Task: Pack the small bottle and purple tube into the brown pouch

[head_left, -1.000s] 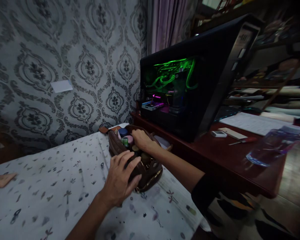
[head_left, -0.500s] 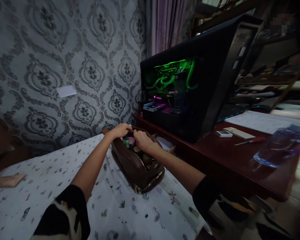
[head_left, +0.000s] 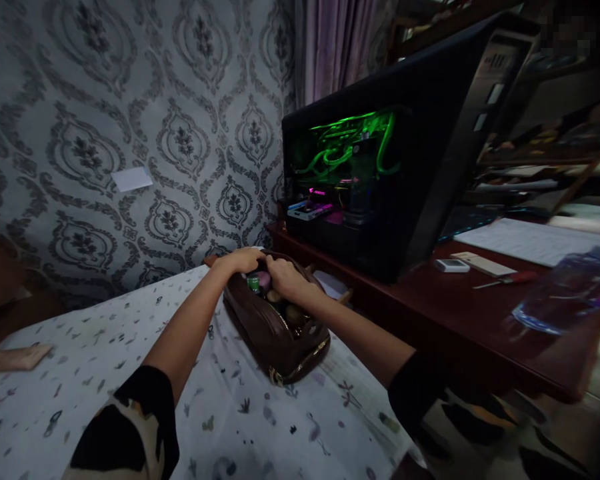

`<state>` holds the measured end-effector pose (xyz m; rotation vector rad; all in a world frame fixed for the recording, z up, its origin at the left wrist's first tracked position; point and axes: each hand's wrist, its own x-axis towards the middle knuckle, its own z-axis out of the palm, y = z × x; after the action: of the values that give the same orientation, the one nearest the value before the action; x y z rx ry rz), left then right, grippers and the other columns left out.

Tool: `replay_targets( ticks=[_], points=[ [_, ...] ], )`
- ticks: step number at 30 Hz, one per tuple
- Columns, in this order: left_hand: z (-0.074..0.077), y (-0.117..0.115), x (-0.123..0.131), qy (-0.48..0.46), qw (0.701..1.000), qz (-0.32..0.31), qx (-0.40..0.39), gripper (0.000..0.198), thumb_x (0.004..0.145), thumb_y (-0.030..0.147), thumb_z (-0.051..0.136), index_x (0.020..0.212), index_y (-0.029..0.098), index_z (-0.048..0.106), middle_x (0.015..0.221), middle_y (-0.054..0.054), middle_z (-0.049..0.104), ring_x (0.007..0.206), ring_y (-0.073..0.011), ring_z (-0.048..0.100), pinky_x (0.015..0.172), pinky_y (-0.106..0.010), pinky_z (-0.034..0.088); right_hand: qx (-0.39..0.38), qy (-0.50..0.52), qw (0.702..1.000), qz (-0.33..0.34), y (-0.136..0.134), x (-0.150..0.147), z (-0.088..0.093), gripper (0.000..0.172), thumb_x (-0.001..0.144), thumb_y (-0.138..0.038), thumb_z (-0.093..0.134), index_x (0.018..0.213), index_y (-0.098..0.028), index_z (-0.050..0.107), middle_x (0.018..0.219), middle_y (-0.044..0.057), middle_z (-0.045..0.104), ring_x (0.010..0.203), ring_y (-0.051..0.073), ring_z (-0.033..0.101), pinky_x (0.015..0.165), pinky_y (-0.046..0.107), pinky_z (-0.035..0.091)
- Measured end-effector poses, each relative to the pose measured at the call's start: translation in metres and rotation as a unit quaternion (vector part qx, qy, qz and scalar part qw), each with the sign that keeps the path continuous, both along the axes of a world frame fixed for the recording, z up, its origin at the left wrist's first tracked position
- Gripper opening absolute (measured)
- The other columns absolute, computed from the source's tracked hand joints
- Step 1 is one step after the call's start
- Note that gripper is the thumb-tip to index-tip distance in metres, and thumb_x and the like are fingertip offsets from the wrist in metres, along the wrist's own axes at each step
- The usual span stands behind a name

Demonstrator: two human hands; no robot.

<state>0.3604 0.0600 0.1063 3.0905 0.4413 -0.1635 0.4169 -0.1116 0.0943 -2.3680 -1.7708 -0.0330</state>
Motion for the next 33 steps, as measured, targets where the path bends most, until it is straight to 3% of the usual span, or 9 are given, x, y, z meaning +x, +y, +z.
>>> replay_targets(
  ticks=[6,15,21,26,33],
  points=[
    [-0.0028,0.0017,-0.0012,-0.014,1.0,0.001,-0.002,0.048,0.083,0.011,0.049,0.126,0.023,0.066,0.129,-0.005,0.07,0.114,-0.0194,0.065,0.098,-0.025,0.049,-0.002,0.0,1.0,-0.004,0.0034,0.0039,-0.0026,0.044,0.091,0.0,0.039,0.134,-0.003,0.048,0.12,0.023,0.066,0.112,0.028,0.065,0.091,0.033,0.048],
    [-0.0003,-0.0021,-0.0065,-0.027,0.999,0.01,-0.016,0.053,0.08,0.007,0.046,0.125,0.021,0.068,0.128,-0.004,0.071,0.115,-0.0192,0.065,0.098,-0.025,0.05,-0.001,-0.016,1.0,0.014,0.0051,0.0062,-0.0062,0.036,0.094,-0.002,0.037,0.12,-0.009,0.062,0.125,0.02,0.062,0.115,0.024,0.061,0.097,0.033,0.046],
    [0.0023,-0.0046,-0.0077,-0.037,0.999,0.016,-0.021,0.049,0.08,0.007,0.046,0.121,0.016,0.07,0.124,-0.009,0.072,0.109,-0.0211,0.067,0.096,-0.026,0.05,0.009,-0.016,1.0,0.019,0.0055,0.0038,-0.0046,0.041,0.094,-0.001,0.038,0.132,-0.005,0.053,0.129,0.021,0.06,0.117,0.025,0.061,0.098,0.034,0.047],
    [0.0026,-0.0024,-0.0092,-0.046,0.998,0.018,-0.025,0.049,0.079,0.007,0.046,0.12,0.018,0.07,0.119,-0.006,0.074,0.107,-0.0196,0.066,0.095,-0.025,0.049,-0.005,-0.005,1.0,0.02,0.0056,0.0034,-0.0043,0.038,0.095,-0.003,0.037,0.13,-0.003,0.052,0.114,0.023,0.068,0.11,0.029,0.066,0.091,0.037,0.049],
    [0.0014,0.0012,-0.0085,-0.054,0.997,0.011,-0.045,0.046,0.079,0.008,0.046,0.117,0.016,0.072,0.114,-0.007,0.075,0.1,-0.0194,0.067,0.091,-0.024,0.05,0.006,0.015,1.0,0.025,0.0033,0.0021,-0.002,0.041,0.092,-0.002,0.04,0.131,-0.003,0.051,0.113,0.022,0.07,0.107,0.029,0.068,0.087,0.035,0.049]
  ],
)
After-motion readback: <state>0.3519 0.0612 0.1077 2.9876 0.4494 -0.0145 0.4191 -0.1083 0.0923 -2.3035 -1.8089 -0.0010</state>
